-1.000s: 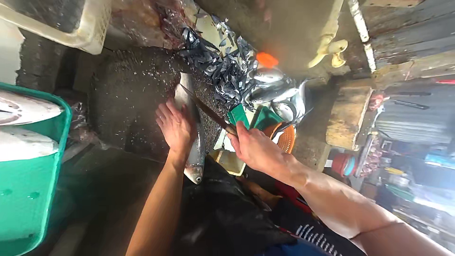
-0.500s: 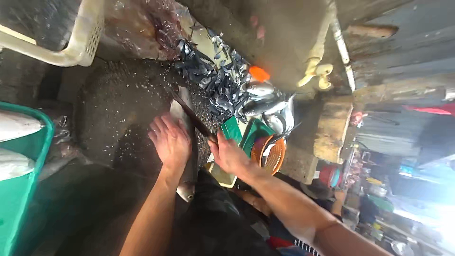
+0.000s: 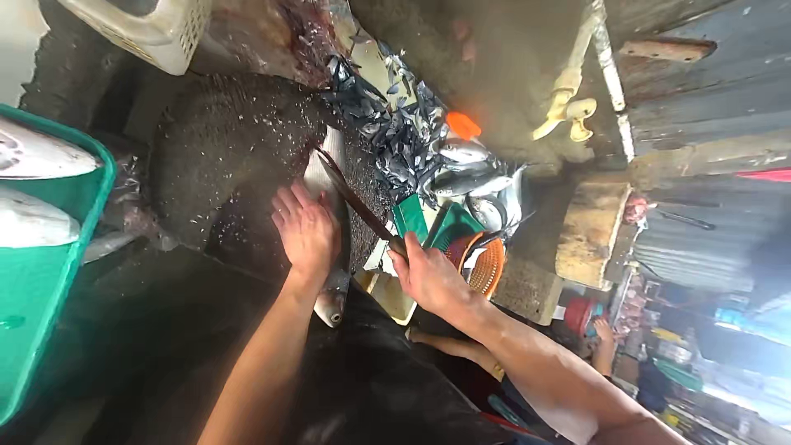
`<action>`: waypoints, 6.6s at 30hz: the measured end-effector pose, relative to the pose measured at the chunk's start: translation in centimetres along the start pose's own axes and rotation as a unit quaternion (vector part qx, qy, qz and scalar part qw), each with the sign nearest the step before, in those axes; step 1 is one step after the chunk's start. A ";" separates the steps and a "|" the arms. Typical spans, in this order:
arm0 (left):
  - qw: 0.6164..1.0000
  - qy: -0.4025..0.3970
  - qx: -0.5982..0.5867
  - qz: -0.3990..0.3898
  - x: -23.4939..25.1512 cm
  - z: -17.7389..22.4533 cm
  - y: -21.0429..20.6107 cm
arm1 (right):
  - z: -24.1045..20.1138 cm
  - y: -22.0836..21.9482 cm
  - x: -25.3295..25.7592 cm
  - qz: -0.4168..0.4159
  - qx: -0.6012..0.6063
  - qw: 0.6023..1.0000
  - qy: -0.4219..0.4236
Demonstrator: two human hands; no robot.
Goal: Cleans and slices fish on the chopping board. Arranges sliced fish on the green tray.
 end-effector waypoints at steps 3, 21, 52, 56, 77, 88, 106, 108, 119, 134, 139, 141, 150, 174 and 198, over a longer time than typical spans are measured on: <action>1.000 -0.009 -0.011 0.014 -0.2 -0.2 0.2 | -0.4 0.8 -0.6 -0.023 -0.010 0.999 -0.022; 0.999 0.019 0.039 0.019 -0.1 -0.1 -0.5 | -2.4 0.7 6.9 -0.021 0.106 0.993 0.038; 0.998 -0.042 -0.021 -0.032 3.8 11.0 0.2 | 12.4 -6.0 4.2 0.250 0.427 0.854 0.160; 0.914 -0.124 -0.376 0.093 2.8 11.6 11.8 | 13.0 -7.9 4.5 0.211 0.448 0.854 0.158; 0.998 0.049 0.003 0.035 -3.1 -1.2 -1.8 | 1.2 -0.2 -2.5 -0.069 0.018 0.996 0.052; 0.998 0.050 0.005 0.024 -2.6 -0.9 -1.8 | -4.4 -2.3 7.8 -0.004 0.082 0.997 0.012; 0.995 0.078 0.033 0.052 -2.9 -0.5 -1.5 | 0.4 -7.3 6.6 -0.018 0.125 0.991 0.054; 0.994 0.082 0.034 0.060 -2.3 0.0 -0.9 | 0.4 -6.9 7.5 0.012 0.137 0.988 0.074; 0.996 0.028 -0.074 0.047 -4.6 -2.3 -1.6 | 4.5 -5.9 -2.5 -0.016 0.071 0.994 0.083; 0.998 0.058 0.000 0.039 -4.5 -1.7 -2.7 | -3.2 -2.5 1.4 -0.093 0.023 0.995 -0.011; 0.998 0.057 -0.001 0.027 -4.5 -1.3 -3.3 | -2.3 -3.3 5.9 -0.053 0.063 0.996 0.031; 0.998 0.053 -0.009 0.039 -4.8 -1.7 -3.3 | -2.1 -2.5 3.7 -0.072 0.049 0.995 0.040; 0.995 0.014 -0.088 0.053 -6.3 -2.1 -2.7 | -0.6 -5.0 3.6 0.036 0.084 0.992 0.090; 0.992 0.059 -0.077 0.075 -7.8 -2.7 -4.7 | -3.4 -2.8 0.3 -0.044 -0.012 0.998 0.040; 0.985 0.092 -0.106 0.096 -9.2 -2.4 -5.9 | -1.6 -4.5 -3.4 -0.110 -0.080 0.991 -0.006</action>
Point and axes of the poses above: each hand's wrist, its own x-axis towards the middle knuckle, its own y-axis out of the back of the hand, z = x × y, the point moved 4 cm from there along x, towards the middle knuckle, and after that the axes turned 15 degrees about -z, right-handed, at the moved point
